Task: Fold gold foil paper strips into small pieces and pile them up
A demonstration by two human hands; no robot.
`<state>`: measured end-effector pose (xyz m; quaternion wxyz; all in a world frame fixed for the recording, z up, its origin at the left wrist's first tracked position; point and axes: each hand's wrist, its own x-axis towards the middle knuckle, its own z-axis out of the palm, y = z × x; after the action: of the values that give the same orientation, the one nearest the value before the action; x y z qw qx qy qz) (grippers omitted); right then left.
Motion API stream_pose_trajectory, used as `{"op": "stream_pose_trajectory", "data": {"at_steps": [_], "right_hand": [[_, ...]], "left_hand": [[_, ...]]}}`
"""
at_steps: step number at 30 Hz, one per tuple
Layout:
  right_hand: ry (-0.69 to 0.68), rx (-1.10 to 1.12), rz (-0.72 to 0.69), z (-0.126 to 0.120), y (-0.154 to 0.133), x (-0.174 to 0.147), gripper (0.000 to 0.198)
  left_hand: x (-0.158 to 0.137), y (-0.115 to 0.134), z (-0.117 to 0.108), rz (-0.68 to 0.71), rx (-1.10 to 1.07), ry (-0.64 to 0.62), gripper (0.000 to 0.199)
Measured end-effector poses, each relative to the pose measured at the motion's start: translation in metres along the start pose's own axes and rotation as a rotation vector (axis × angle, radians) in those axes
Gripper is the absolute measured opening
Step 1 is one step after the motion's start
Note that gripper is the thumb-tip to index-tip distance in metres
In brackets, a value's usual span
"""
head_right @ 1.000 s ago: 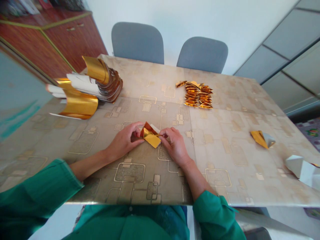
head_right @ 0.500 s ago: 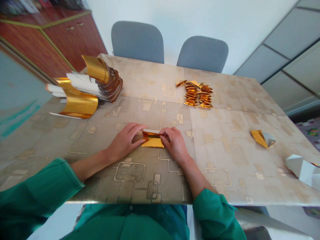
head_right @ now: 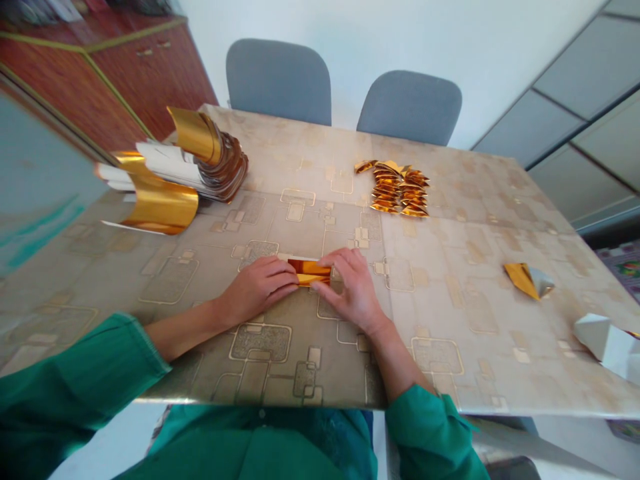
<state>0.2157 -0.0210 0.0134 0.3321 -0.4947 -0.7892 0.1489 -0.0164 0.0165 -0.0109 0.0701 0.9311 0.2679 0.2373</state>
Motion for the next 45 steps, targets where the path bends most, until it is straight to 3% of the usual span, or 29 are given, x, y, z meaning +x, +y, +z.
{"op": "stream_pose_trajectory", "data": {"at_steps": [4,7,17,23,41,45], "right_hand": [[-0.207,-0.050,-0.039,0.002,-0.002,-0.001,0.012],[-0.244,-0.019,0.014,0.006,0.002,-0.001,0.014],[-0.152,-0.025,0.159,0.018,0.008,-0.003,0.019],[-0.090,-0.079,0.225,0.020,0.004,-0.003,0.013],[-0.056,-0.215,0.206,0.025,0.000,-0.002,0.019],[-0.053,-0.222,0.206,0.025,-0.001,-0.001,0.020]], "left_hand": [[0.001,0.001,0.001,-0.027,0.006,0.009,0.024],[0.000,0.002,0.001,-0.066,0.006,0.013,0.021],[0.001,0.001,-0.002,-0.202,-0.084,0.015,0.008],[0.001,0.000,0.000,-0.242,-0.034,0.031,0.011],[0.002,0.001,0.000,-0.275,-0.003,-0.021,0.012],[0.003,0.001,-0.002,-0.206,0.053,-0.022,0.013]]}}
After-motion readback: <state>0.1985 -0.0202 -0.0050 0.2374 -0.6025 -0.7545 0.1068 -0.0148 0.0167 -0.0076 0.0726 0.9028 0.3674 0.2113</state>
